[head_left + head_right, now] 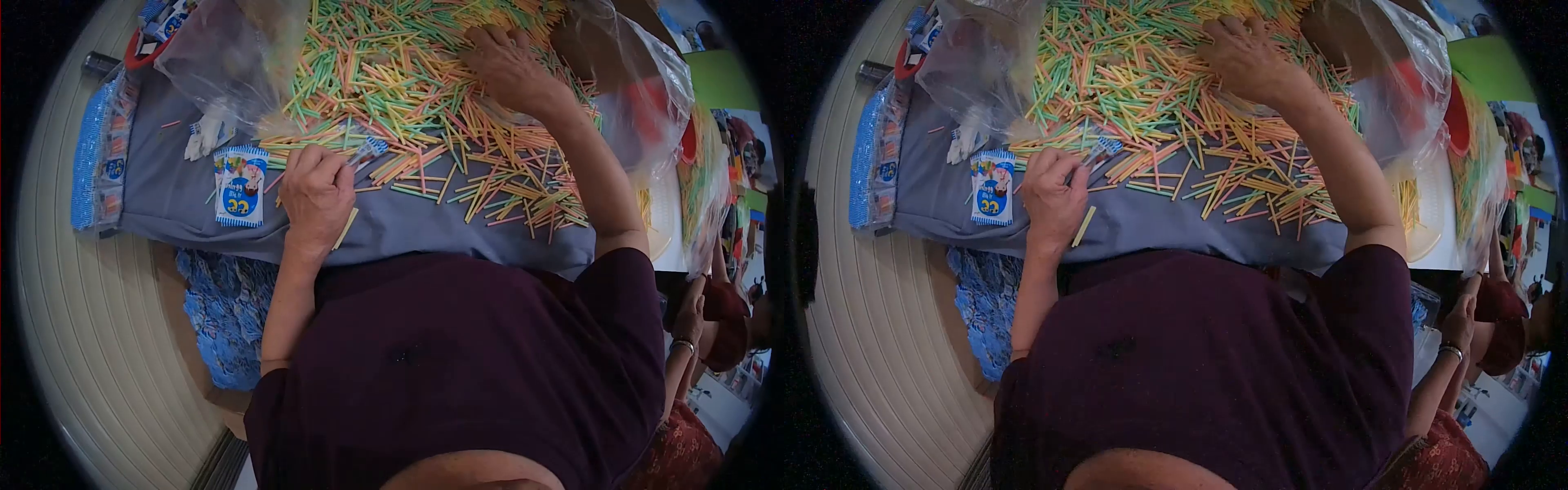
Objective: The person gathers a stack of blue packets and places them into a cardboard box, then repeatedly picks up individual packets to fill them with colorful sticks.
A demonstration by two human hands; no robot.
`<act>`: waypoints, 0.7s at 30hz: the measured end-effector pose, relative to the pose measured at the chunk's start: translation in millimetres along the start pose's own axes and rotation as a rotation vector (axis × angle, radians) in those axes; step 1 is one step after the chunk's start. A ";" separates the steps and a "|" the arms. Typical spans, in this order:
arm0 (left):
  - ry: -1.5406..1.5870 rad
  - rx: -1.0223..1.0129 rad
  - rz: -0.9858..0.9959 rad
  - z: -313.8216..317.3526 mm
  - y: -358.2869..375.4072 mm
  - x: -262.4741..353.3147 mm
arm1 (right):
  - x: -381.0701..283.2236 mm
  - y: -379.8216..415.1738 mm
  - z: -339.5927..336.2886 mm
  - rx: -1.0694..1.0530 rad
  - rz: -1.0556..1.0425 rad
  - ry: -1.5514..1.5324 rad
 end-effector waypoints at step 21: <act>0.075 0.003 0.014 -1.8 2.2 -10.9 | 30.0 18.3 46.2 0.167 0.461 -0.682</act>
Point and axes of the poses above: each hand's wrist, its own y-axis away from the middle knuckle, its own z-axis out of the palm, x = y × z, the point moved 1 cm from there along -y, towards the middle knuckle, and after that the axes turned 5 degrees about -y, right-handed, at the moved point
